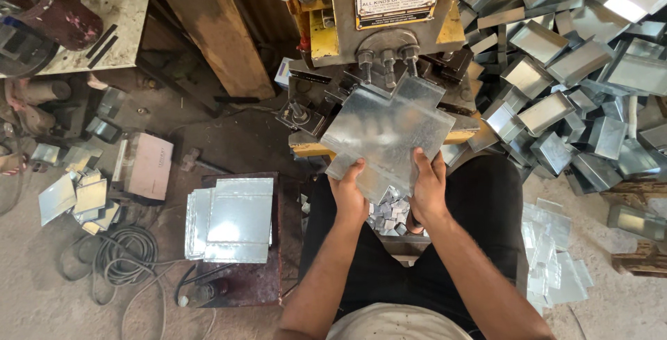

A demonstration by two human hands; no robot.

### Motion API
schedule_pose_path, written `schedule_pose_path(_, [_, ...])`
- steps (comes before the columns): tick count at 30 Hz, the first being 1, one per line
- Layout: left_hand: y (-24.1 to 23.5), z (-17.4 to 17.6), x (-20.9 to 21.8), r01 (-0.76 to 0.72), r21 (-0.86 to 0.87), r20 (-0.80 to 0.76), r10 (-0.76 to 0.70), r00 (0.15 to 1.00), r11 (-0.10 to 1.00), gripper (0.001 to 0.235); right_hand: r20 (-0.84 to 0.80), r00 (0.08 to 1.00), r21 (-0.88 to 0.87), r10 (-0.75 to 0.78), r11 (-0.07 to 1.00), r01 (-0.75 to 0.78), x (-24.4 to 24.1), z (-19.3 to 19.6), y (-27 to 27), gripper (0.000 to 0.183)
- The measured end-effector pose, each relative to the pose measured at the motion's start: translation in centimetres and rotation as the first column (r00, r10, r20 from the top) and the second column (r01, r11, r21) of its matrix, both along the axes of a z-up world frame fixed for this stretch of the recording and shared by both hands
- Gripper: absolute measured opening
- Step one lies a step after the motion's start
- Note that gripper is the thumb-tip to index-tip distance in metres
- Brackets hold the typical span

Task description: The person places thin metal sheets into a bending machine and presses down to form folds, handling the sheets one at a time and placing the finished components into a pile.

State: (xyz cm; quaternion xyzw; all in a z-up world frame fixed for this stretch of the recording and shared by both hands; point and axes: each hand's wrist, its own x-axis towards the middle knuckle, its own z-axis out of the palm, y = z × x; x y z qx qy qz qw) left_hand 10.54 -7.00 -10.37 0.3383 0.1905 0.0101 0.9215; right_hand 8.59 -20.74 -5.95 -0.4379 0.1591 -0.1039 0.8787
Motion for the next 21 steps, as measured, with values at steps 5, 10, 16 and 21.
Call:
schedule_pose_path(5, [0.3, -0.1, 0.3, 0.014, -0.031, 0.054, -0.012, 0.998, 0.999, 0.052, -0.089, 0.996, 0.079, 0.003, 0.997, 0.004, 0.1, 0.7, 0.4, 0.043])
schedule_pose_path(10, [0.2, 1.3, 0.3, 0.07, 0.066, 0.099, -0.077, 0.992, 0.995, 0.048, -0.166, 0.986, -0.046, -0.014, 0.999, 0.007, 0.0, 2.2, 0.1, 0.046])
schedule_pose_path(16, [6.5, 0.8, -2.0, 0.265, 0.136, 0.18, -0.287, 0.941, 0.954, 0.067, -0.036, 0.998, -0.049, -0.049, 0.998, 0.048, -3.5, 0.9, -4.3, 0.042])
schedule_pose_path(21, [16.2, -6.1, -2.6, -0.058, 0.992, 0.058, -0.003, 0.998, -0.114, 0.059, -0.014, 0.977, -0.155, -0.213, 0.966, 0.208, -9.1, -0.4, -12.0, 0.049])
